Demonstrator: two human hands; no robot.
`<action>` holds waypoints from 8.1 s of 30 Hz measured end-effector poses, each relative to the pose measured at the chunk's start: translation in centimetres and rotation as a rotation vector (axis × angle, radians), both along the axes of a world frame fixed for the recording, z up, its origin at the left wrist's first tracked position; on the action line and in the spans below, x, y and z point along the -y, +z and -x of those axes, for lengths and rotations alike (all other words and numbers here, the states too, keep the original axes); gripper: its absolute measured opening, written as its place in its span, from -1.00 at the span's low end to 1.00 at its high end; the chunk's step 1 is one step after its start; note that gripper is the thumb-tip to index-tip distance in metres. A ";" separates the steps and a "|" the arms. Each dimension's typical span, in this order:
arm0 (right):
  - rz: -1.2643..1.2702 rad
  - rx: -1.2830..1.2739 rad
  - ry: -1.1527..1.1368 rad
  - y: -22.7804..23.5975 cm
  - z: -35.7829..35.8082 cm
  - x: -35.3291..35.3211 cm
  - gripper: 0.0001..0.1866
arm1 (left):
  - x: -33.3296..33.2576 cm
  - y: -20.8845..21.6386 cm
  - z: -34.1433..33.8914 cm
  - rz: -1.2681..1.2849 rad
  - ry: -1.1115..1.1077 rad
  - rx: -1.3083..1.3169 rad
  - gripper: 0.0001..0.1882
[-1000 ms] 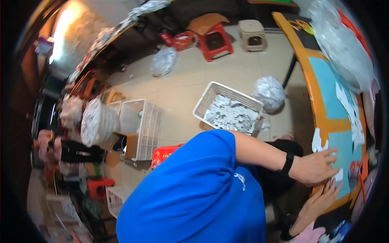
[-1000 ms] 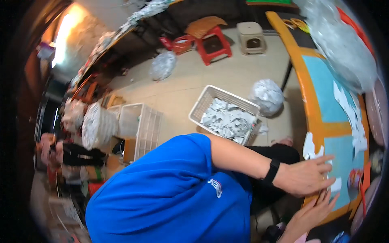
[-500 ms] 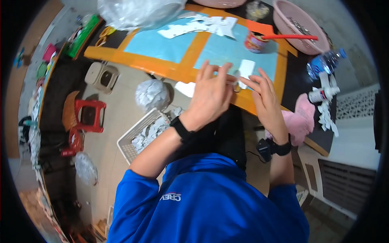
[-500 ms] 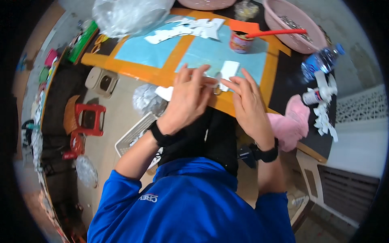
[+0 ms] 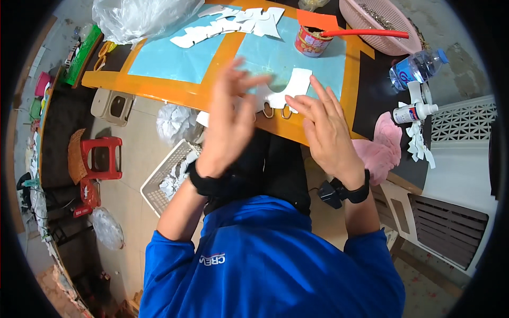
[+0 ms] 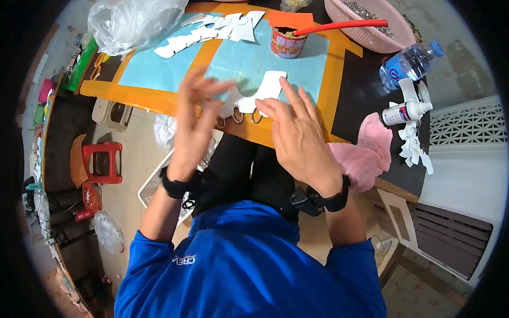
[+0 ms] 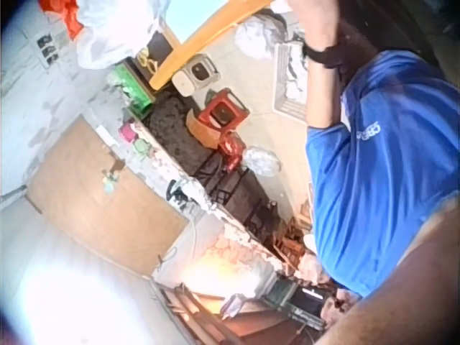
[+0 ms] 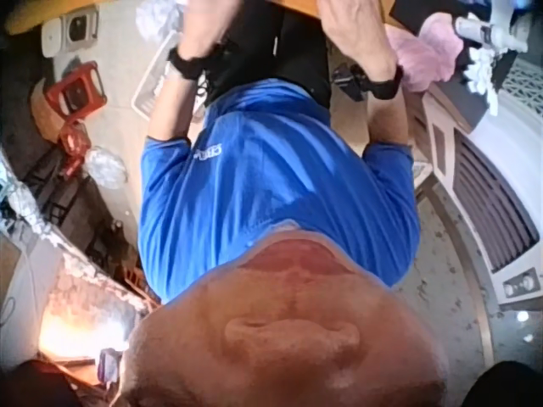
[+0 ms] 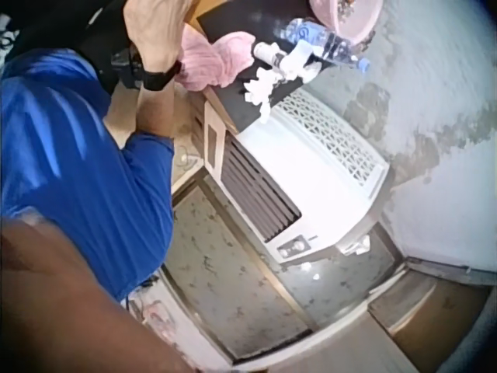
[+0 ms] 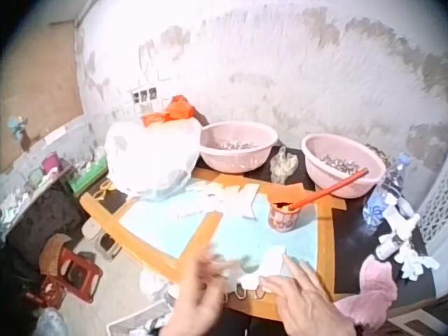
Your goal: Applying glue to white shoe upper components and attaching small decorative metal rings.
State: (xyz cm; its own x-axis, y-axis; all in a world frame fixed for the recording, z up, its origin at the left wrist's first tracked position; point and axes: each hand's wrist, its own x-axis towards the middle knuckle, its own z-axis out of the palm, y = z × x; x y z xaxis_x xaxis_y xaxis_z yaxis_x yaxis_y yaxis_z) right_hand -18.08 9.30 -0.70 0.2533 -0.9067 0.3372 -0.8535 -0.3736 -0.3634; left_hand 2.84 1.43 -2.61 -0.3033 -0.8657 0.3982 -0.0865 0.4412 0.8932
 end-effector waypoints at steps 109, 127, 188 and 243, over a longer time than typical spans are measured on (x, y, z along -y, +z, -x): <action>0.031 0.244 0.068 0.0 -1.6 2.5 -0.46 | 0.4 0.2 -3.5 0.566 0.064 0.564 -0.54; -0.057 0.159 0.088 0.1 -1.6 2.6 -0.51 | 0.1 -0.1 -4.4 0.275 0.139 0.396 -0.63; -0.258 0.873 0.061 0.4 2.6 7.8 -0.70 | 7.2 1.6 3.2 -0.571 -0.408 0.017 -0.57; -0.264 0.800 0.006 0.5 3.1 7.6 -0.72 | 4.1 2.3 3.9 -0.758 -0.375 -0.342 -0.67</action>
